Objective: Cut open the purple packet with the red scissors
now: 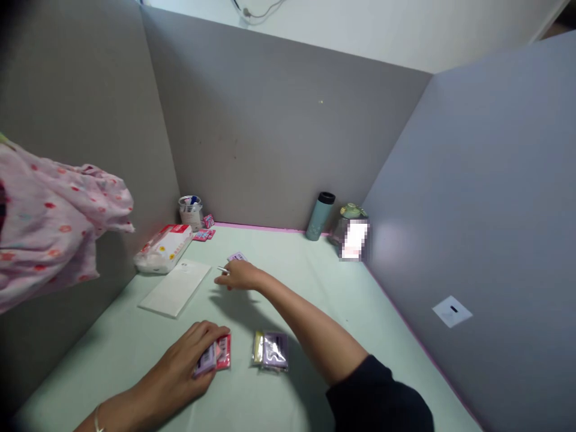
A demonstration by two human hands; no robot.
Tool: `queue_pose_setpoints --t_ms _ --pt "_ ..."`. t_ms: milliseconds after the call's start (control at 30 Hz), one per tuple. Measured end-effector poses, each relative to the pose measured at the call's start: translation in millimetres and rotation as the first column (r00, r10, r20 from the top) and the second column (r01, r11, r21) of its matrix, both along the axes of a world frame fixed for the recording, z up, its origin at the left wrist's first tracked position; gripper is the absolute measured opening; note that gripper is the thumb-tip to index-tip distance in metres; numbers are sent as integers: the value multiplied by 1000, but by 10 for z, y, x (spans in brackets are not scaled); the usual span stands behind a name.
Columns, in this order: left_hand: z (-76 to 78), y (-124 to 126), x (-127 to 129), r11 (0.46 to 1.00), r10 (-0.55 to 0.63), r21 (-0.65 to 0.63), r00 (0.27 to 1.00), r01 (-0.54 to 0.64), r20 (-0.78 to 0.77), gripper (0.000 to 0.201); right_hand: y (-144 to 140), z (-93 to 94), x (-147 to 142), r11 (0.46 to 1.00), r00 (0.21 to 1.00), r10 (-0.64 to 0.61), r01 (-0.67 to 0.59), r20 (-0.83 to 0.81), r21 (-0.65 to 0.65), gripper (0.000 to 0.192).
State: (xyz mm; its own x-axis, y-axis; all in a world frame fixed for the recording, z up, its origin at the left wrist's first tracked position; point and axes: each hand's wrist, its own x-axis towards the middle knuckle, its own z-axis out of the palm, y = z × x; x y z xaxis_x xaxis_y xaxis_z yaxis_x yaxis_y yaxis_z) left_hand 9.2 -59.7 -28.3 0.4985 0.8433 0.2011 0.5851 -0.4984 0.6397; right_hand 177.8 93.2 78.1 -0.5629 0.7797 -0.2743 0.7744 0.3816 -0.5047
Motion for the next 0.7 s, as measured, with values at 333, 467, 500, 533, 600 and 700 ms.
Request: queue_pose_setpoints --t_ms 333,467,500,533,600,700 --pt "-69 68 -30 1000 5 3 1000 -5 13 69 -1187 -77 1328 997 997 -71 70 25 14 69" --pt "-61 157 -31 997 76 -12 996 -77 -39 64 -1410 -254 1327 996 992 -57 49 113 72 57" --pt "-39 192 -33 996 83 -14 995 -84 -57 62 -1417 -281 1285 995 991 -42 31 124 94 45" --pt "-10 238 -39 996 89 -8 993 -90 -78 60 -1409 -301 1240 994 992 -29 15 126 110 36" --pt "52 364 -60 994 109 18 986 -108 -129 58 -1363 -335 1162 989 995 -12 -3 100 151 28" --pt "122 602 -94 985 165 71 971 -155 -174 56 -1276 -404 1100 974 997 -61 48 54 222 34"
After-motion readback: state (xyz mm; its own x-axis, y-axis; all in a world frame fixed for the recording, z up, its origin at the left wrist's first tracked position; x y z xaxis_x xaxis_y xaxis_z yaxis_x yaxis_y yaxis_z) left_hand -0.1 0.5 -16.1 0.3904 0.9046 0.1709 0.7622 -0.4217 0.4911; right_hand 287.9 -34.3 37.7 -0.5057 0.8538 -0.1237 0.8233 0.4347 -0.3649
